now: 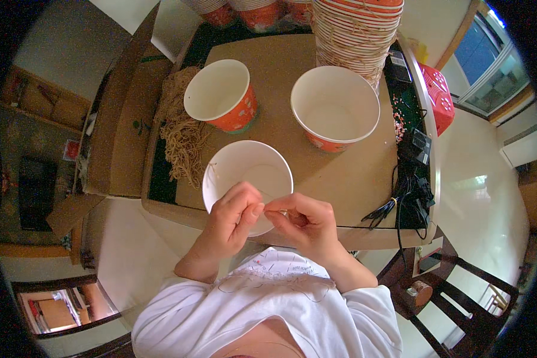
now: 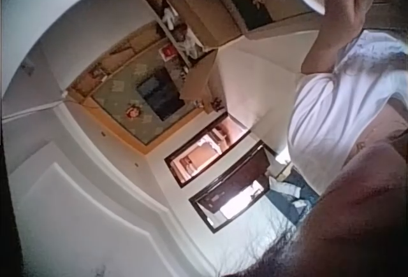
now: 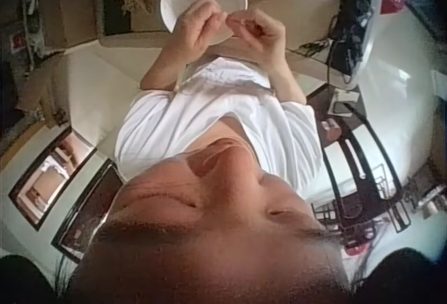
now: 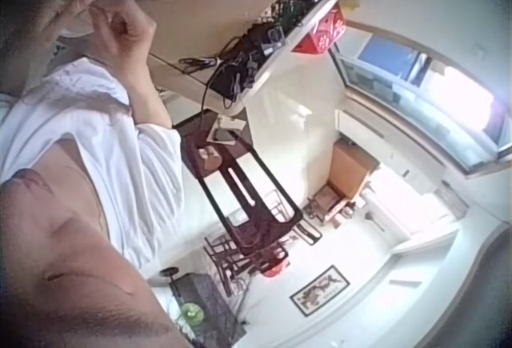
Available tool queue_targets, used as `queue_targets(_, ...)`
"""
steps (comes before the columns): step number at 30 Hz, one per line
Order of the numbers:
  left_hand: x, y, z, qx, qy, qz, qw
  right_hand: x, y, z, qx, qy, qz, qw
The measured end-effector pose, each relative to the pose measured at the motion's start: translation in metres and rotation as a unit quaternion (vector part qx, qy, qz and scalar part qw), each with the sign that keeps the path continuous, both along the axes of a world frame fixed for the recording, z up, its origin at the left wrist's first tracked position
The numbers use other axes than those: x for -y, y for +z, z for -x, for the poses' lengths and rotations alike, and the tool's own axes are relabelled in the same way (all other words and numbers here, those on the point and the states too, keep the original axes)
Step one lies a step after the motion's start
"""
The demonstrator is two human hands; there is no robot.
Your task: Attaching and knotting string handles to printed paper buckets at a packaging workstation.
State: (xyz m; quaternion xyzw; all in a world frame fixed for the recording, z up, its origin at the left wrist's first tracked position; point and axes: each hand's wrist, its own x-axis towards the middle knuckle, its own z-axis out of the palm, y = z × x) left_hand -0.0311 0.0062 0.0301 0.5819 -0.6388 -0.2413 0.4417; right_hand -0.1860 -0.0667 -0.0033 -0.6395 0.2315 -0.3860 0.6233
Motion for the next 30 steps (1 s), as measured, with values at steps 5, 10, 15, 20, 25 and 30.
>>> queue_targets(5,-0.001,0.0,0.0,-0.02,-0.038,-0.013,0.999,-0.001,0.001,0.002,-0.002,-0.003,-0.014,1.0)
queue_targets(10,-0.001,-0.002,0.001,-0.036,-0.032,-0.025,0.999,-0.002,0.004,0.002,-0.028,-0.024,0.005,0.999)
queue_targets(15,0.001,-0.003,-0.004,-0.063,-0.043,0.0,0.997,-0.005,0.017,0.016,-0.014,0.112,-0.004,0.994)
queue_targets(20,0.008,-0.007,0.001,-0.04,-0.054,-0.024,0.997,-0.012,0.022,0.008,0.157,0.431,-0.002,0.888)
queue_targets(25,-0.009,-0.022,0.007,0.077,0.011,-0.121,0.99,-0.009,0.007,0.015,0.133,0.33,0.046,0.933)
queue_targets(30,-0.021,-0.019,-0.002,0.102,0.044,-0.119,0.987,-0.014,-0.026,0.015,0.01,0.037,0.0,0.999)
